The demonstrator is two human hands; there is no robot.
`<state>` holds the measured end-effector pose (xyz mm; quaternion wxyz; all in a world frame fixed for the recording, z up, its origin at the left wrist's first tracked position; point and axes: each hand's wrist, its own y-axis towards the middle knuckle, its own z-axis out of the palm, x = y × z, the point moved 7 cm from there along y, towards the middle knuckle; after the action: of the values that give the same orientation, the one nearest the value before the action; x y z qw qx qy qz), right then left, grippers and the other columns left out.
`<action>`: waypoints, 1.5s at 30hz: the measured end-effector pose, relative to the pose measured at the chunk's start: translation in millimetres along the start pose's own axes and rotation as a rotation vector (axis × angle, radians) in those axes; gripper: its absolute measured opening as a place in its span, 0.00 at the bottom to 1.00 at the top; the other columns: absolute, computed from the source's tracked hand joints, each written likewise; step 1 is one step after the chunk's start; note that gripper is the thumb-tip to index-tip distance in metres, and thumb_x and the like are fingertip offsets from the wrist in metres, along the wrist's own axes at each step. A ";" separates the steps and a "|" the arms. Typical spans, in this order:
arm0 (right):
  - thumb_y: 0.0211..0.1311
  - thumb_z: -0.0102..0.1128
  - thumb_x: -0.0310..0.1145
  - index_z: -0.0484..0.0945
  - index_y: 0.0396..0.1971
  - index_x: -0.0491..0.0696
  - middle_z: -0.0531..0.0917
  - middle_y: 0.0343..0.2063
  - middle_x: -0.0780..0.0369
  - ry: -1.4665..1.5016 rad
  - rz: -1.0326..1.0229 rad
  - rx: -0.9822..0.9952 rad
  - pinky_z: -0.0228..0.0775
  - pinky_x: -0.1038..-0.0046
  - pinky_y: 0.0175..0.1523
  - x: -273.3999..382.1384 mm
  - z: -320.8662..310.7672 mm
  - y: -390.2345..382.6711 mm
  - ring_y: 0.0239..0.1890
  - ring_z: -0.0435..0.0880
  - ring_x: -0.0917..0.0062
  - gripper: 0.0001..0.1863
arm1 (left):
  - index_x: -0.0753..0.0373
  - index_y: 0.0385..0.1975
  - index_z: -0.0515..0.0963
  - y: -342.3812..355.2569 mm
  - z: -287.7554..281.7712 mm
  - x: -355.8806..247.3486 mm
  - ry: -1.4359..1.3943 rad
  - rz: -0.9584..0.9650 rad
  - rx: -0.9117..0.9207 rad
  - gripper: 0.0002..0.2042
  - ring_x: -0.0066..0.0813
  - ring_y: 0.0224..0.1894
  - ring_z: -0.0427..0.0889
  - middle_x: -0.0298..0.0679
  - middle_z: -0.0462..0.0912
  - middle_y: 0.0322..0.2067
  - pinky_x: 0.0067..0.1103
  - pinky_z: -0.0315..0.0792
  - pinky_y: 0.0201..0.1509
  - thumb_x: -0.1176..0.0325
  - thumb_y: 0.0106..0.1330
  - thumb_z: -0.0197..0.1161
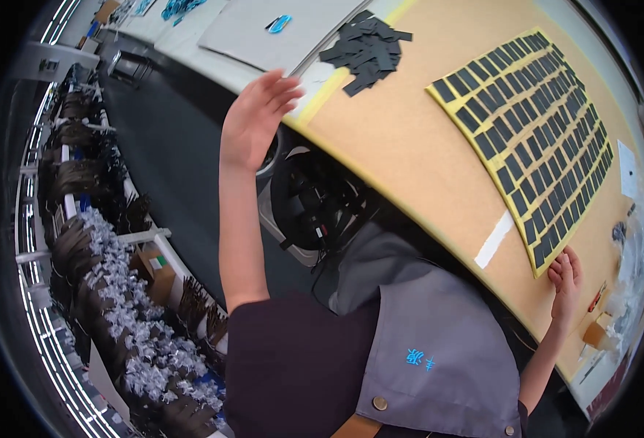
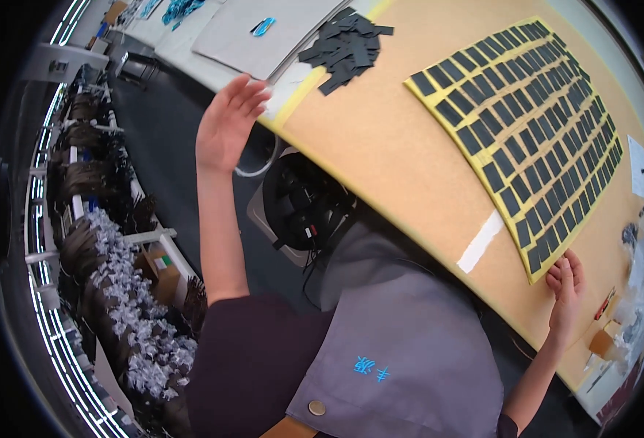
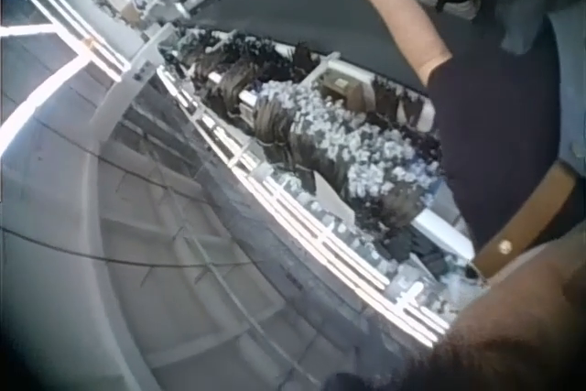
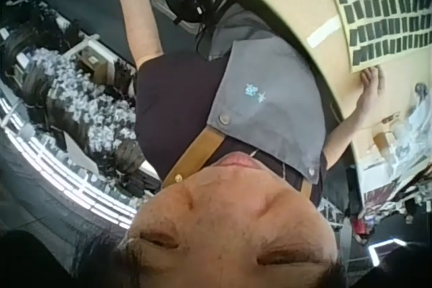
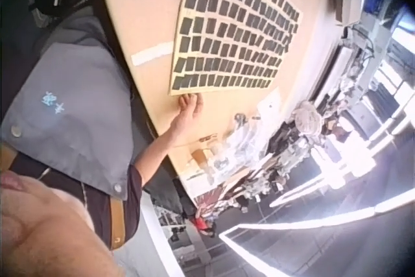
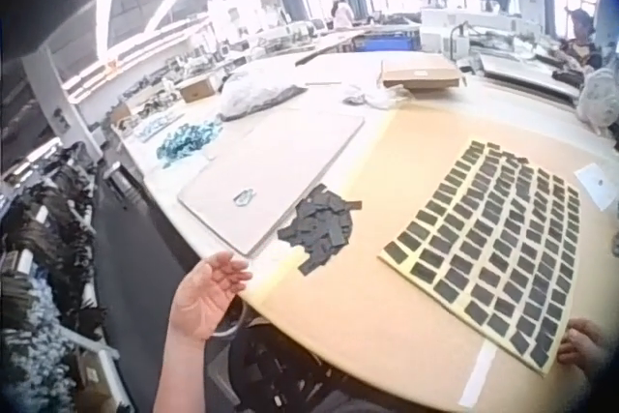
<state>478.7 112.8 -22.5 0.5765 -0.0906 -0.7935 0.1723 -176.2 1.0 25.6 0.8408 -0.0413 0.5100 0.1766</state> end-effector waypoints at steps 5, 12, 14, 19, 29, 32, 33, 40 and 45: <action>0.76 0.53 0.37 0.71 0.61 0.41 0.83 0.41 0.68 0.060 -0.044 -0.028 0.71 0.88 0.43 -5.7 1.4 1.0 0.38 0.79 0.90 0.21 | 0.60 0.59 0.73 -292.2 -216.5 108.9 0.060 -0.004 -1.250 0.20 0.26 0.48 0.76 0.35 0.79 0.49 0.22 0.67 0.54 0.60 0.70 0.59; 0.75 0.53 0.37 0.72 0.63 0.44 0.83 0.46 0.68 0.005 -0.047 -0.093 0.71 0.87 0.46 -20.4 -8.4 6.8 0.44 0.80 0.89 0.21 | 0.60 0.54 0.75 -444.2 -243.2 283.2 -0.317 -0.465 -1.354 0.24 0.38 0.51 0.78 0.38 0.80 0.48 0.30 0.72 0.53 0.45 0.70 0.54; 0.75 0.54 0.37 0.71 0.64 0.44 0.82 0.50 0.66 0.013 -0.069 -0.069 0.71 0.86 0.50 -20.8 -11.7 9.5 0.49 0.81 0.87 0.22 | 0.61 0.57 0.73 -426.8 -242.0 301.0 -0.413 -0.458 -1.299 0.25 0.39 0.54 0.78 0.38 0.80 0.51 0.32 0.72 0.58 0.46 0.72 0.52; 0.75 0.53 0.37 0.69 0.65 0.44 0.81 0.53 0.65 0.019 -0.084 -0.123 0.70 0.86 0.54 -23.1 -11.2 2.2 0.53 0.80 0.85 0.23 | 0.63 0.59 0.72 -379.3 -237.3 289.9 -0.443 -0.151 -1.242 0.23 0.37 0.60 0.76 0.40 0.78 0.57 0.34 0.68 0.67 0.51 0.75 0.52; 0.76 0.50 0.36 0.68 0.64 0.42 0.80 0.56 0.60 0.051 -0.147 -0.158 0.69 0.82 0.59 -23.0 -4.3 -3.9 0.57 0.79 0.80 0.22 | 0.66 0.57 0.74 -353.9 -250.8 279.0 -0.460 -0.064 -1.409 0.23 0.40 0.53 0.81 0.42 0.80 0.53 0.37 0.75 0.61 0.53 0.74 0.56; 0.76 0.51 0.36 0.69 0.64 0.42 0.81 0.55 0.60 0.047 -0.158 -0.168 0.69 0.82 0.58 -21.4 0.2 -3.8 0.56 0.80 0.81 0.22 | 0.66 0.57 0.74 -345.0 -267.9 274.3 -0.458 -0.061 -1.392 0.23 0.41 0.53 0.81 0.43 0.80 0.53 0.37 0.75 0.61 0.53 0.74 0.56; 0.75 0.51 0.36 0.69 0.64 0.42 0.81 0.54 0.60 0.042 -0.165 -0.175 0.69 0.82 0.58 -20.6 1.7 -3.5 0.55 0.80 0.81 0.22 | 0.66 0.57 0.74 -342.4 -272.7 273.8 -0.457 -0.070 -1.388 0.23 0.41 0.53 0.81 0.43 0.80 0.53 0.37 0.75 0.61 0.53 0.74 0.56; 0.75 0.53 0.36 0.69 0.63 0.42 0.81 0.52 0.61 0.051 -0.197 -0.201 0.69 0.82 0.57 -17.5 5.1 -0.9 0.54 0.80 0.81 0.23 | 0.69 0.59 0.72 -320.5 -313.3 258.3 -0.359 -0.006 -1.422 0.25 0.42 0.54 0.80 0.45 0.79 0.55 0.39 0.75 0.62 0.53 0.73 0.57; 0.73 0.54 0.37 0.70 0.62 0.41 0.81 0.51 0.60 -0.075 -0.258 -0.291 0.72 0.80 0.54 -31.4 -14.1 -6.7 0.51 0.81 0.80 0.23 | 0.72 0.64 0.67 -320.1 -324.5 258.5 -0.388 0.003 -1.386 0.29 0.48 0.61 0.75 0.50 0.72 0.62 0.40 0.72 0.64 0.55 0.72 0.57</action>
<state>502.4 98.2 -43.8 0.5448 -0.0643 -0.8360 -0.0163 -233.3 -313.2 -389.9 0.6964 -0.5329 0.1219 0.4649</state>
